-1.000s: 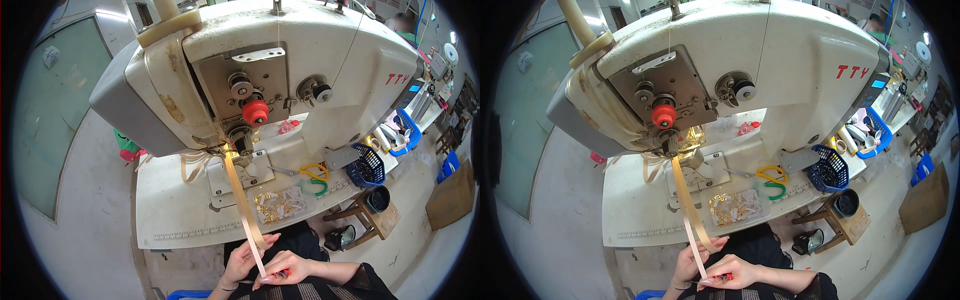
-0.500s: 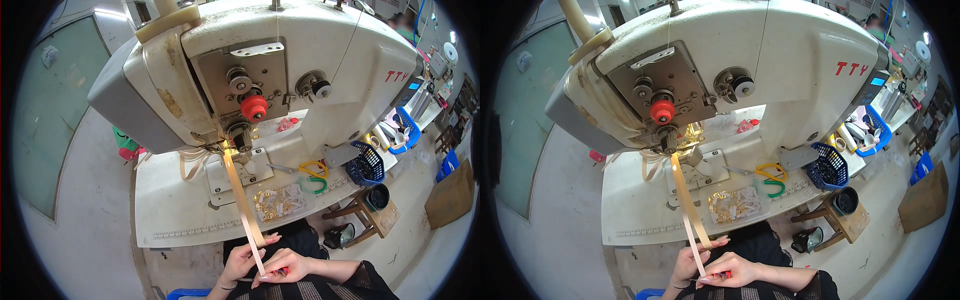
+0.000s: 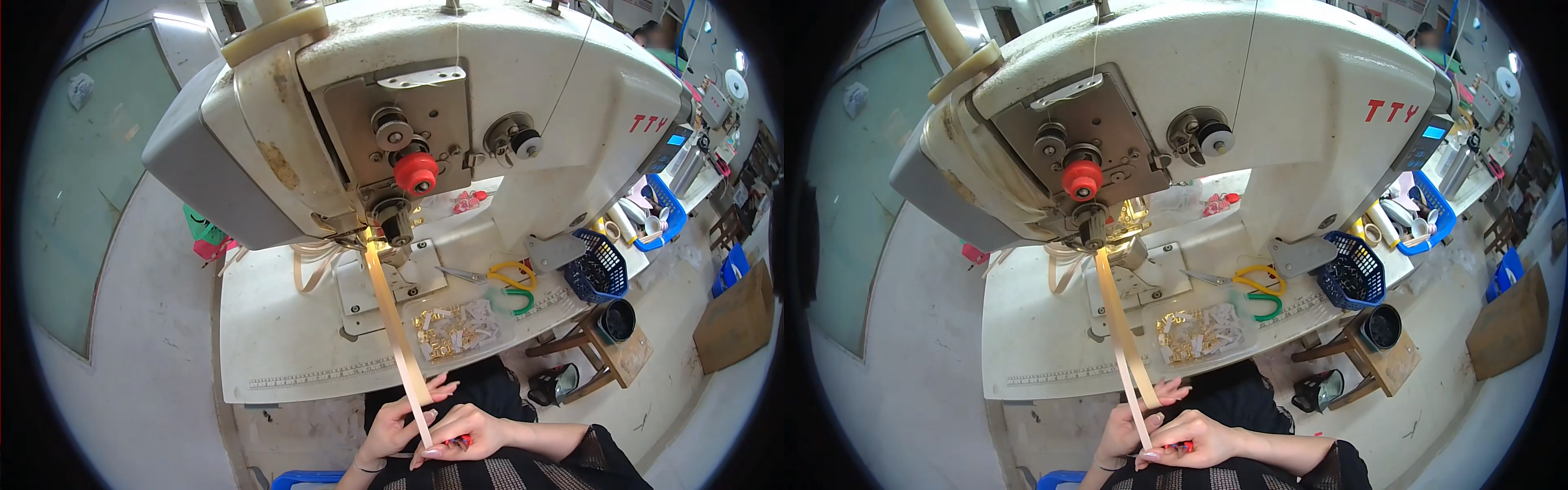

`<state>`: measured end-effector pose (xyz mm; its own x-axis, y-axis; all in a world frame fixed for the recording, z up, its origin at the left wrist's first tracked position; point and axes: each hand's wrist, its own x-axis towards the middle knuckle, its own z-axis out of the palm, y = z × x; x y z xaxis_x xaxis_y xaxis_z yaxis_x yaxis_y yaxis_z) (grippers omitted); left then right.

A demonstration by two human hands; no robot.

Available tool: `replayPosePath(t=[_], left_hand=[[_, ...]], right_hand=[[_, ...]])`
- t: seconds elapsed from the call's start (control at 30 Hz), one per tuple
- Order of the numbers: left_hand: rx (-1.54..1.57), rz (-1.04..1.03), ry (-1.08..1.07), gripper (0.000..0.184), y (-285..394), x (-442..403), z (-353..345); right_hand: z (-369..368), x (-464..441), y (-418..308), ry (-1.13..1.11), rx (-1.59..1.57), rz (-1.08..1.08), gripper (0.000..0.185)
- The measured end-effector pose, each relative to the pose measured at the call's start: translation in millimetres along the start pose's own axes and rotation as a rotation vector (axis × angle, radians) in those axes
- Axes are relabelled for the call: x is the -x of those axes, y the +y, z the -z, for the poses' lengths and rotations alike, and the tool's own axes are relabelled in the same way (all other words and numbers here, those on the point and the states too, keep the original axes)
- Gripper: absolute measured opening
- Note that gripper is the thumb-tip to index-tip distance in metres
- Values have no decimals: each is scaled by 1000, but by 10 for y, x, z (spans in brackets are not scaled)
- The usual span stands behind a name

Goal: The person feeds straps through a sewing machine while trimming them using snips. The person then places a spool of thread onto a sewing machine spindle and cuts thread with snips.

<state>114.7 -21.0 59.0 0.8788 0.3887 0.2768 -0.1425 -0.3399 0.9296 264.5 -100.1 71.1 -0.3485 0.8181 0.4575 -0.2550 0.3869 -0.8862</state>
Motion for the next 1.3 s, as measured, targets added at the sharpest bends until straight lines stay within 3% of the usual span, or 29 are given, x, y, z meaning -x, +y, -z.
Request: replayPosePath(t=[0.07,0.17,0.3,0.37,0.4,0.57,0.7,0.77,0.9,0.97,1.1,1.17,1.23,1.3], left_hand=[[473,292,164,42,19,64,-102],[641,433,169,43,-34,134,-146],[605,373,154,47,111,-3,-71],[91,52,-14,49,19,-22,-10],[91,53,-13,49,-9,10,-25],[562,426,173,46,96,66,-114],[557,440,135,48,128,41,-65],[283,267,61,35,70,47,-35],[219,179,91,32,24,53,-45],[464,465,137,32,44,122,-86],[615,488,216,32,101,84,-105],[257,244,94,31,16,95,-76],[213,168,98,34,62,18,-66],[447,505,258,30,57,172,-120]], right_hand=[[0,-11,-6,-14,1,-1,13],[-2,-47,-38,39,20,68,13],[1,-32,-35,23,36,50,12],[-11,-11,-24,33,8,21,12],[-12,-3,-13,31,5,11,12],[12,-50,-24,-2,40,49,12],[-18,-51,-18,40,39,105,12],[-28,-22,-17,53,-2,68,12],[1,6,-23,3,15,-16,12],[8,-13,-46,-6,31,-17,12],[1,-47,-64,22,18,30,13],[10,-28,-78,29,43,4,14],[5,-38,-73,5,-8,38,15],[-11,2,-25,9,7,10,15]])
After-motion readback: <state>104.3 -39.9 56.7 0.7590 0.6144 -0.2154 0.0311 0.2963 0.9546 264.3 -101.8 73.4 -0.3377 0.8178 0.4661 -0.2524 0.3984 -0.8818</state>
